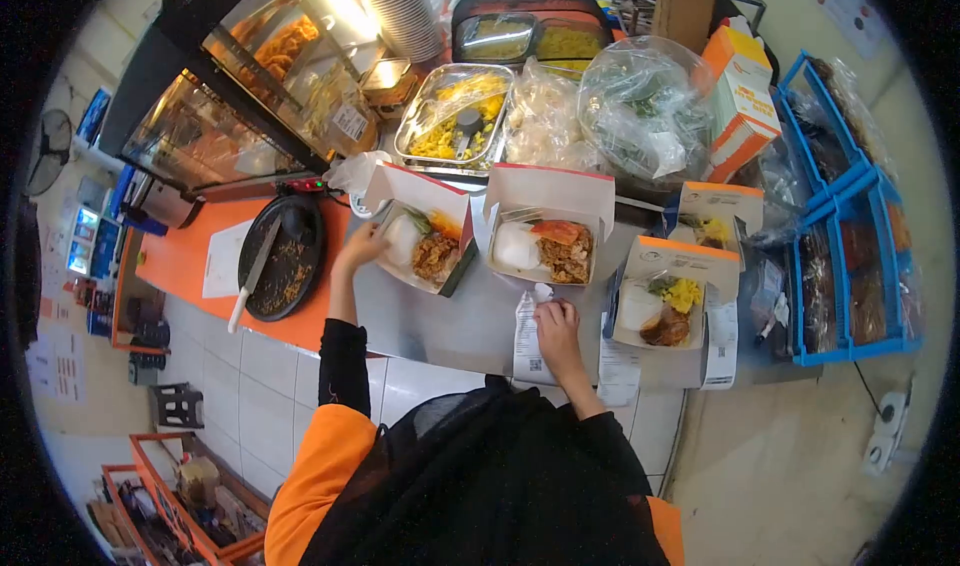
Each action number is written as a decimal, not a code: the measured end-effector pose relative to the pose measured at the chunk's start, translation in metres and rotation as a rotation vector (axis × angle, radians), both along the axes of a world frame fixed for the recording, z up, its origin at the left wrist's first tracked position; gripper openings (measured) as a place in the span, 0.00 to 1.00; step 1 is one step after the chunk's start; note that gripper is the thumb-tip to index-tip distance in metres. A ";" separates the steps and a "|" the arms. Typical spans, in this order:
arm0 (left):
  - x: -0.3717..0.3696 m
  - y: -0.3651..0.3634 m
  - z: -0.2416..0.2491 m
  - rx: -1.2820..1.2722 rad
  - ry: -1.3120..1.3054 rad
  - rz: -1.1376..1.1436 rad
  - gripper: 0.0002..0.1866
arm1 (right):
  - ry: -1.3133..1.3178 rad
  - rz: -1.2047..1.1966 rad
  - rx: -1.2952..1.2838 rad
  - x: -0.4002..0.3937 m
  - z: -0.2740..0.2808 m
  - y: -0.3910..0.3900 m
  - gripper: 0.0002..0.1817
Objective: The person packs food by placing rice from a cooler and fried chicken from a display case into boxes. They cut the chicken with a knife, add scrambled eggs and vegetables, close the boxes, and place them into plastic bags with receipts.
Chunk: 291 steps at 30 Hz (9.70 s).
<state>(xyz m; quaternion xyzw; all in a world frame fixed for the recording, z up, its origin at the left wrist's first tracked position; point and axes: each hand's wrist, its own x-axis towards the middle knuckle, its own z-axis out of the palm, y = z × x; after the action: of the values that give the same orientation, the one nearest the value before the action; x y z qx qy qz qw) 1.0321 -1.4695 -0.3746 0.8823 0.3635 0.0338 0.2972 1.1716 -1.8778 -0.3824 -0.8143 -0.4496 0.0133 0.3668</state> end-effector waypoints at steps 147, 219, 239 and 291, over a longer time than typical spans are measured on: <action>-1.218 -1.111 -0.033 -0.044 0.191 2.368 0.64 | 0.464 2.590 -0.716 -1.411 -0.032 -0.558 0.06; -0.988 -1.324 0.039 0.855 1.754 3.516 0.23 | 0.388 3.266 -0.267 -1.322 0.067 -0.796 0.19; -0.873 -1.316 -0.001 0.742 -0.942 2.832 0.36 | -0.274 3.373 -1.138 -1.235 0.040 -0.742 0.34; -0.977 -1.384 0.023 0.934 -0.588 3.220 0.28 | 0.014 3.092 -0.899 -1.303 0.049 -0.845 0.22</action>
<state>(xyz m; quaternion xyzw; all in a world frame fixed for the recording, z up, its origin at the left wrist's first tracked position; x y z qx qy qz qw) 0.0555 -2.8533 -0.3511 0.3814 -0.7197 -0.5243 0.2483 -0.1318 -2.7232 -0.3335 -0.3612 0.7583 -0.4804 0.2525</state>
